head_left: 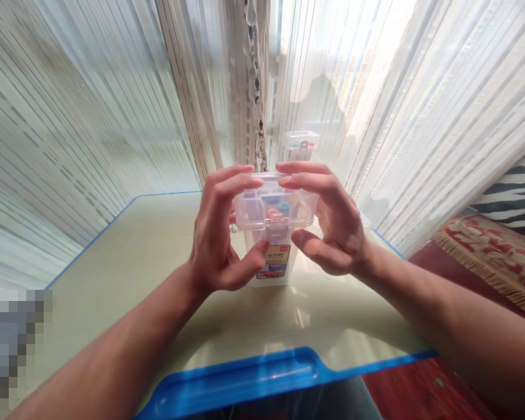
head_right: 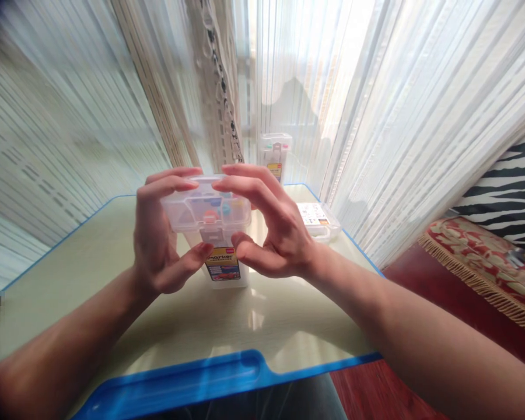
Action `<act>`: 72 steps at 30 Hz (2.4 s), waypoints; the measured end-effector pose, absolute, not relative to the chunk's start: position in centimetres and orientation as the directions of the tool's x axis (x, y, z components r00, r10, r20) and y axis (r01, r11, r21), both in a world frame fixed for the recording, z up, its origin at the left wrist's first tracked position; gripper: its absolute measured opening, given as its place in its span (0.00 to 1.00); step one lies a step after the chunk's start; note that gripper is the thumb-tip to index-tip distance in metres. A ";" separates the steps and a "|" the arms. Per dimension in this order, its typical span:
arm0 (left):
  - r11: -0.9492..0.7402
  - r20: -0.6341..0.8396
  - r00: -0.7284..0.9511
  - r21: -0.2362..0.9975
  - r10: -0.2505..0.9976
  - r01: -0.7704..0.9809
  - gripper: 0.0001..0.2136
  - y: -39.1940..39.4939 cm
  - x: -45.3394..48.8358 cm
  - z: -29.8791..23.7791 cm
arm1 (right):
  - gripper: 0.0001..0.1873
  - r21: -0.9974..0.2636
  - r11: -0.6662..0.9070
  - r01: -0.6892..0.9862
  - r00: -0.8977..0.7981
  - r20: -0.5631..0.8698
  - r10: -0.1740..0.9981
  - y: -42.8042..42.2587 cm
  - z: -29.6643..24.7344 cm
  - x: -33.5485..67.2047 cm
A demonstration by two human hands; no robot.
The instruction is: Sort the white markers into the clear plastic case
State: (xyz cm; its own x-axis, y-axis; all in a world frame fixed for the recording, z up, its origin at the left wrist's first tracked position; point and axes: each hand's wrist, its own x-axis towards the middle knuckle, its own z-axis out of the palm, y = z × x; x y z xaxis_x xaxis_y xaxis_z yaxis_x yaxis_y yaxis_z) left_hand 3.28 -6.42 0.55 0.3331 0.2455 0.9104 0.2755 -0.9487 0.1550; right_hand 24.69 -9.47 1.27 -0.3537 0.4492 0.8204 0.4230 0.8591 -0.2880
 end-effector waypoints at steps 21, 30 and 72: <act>-0.944 0.928 0.298 0.132 0.226 0.303 0.32 -6.1 3.5 0.0 | 0.31 -0.265 0.841 0.471 -0.348 0.821 0.453 -9.6 0.8 24.7; -0.940 0.926 0.286 0.158 0.247 0.301 0.30 -6.6 3.8 0.3 | 0.33 -0.266 0.857 0.441 -0.347 0.830 0.436 -9.6 0.7 24.1; -0.906 0.894 0.164 0.397 0.418 0.146 0.13 -8.5 4.9 0.9 | 0.13 -0.404 0.856 0.324 -0.125 0.878 0.462 -10.7 1.4 22.1</act>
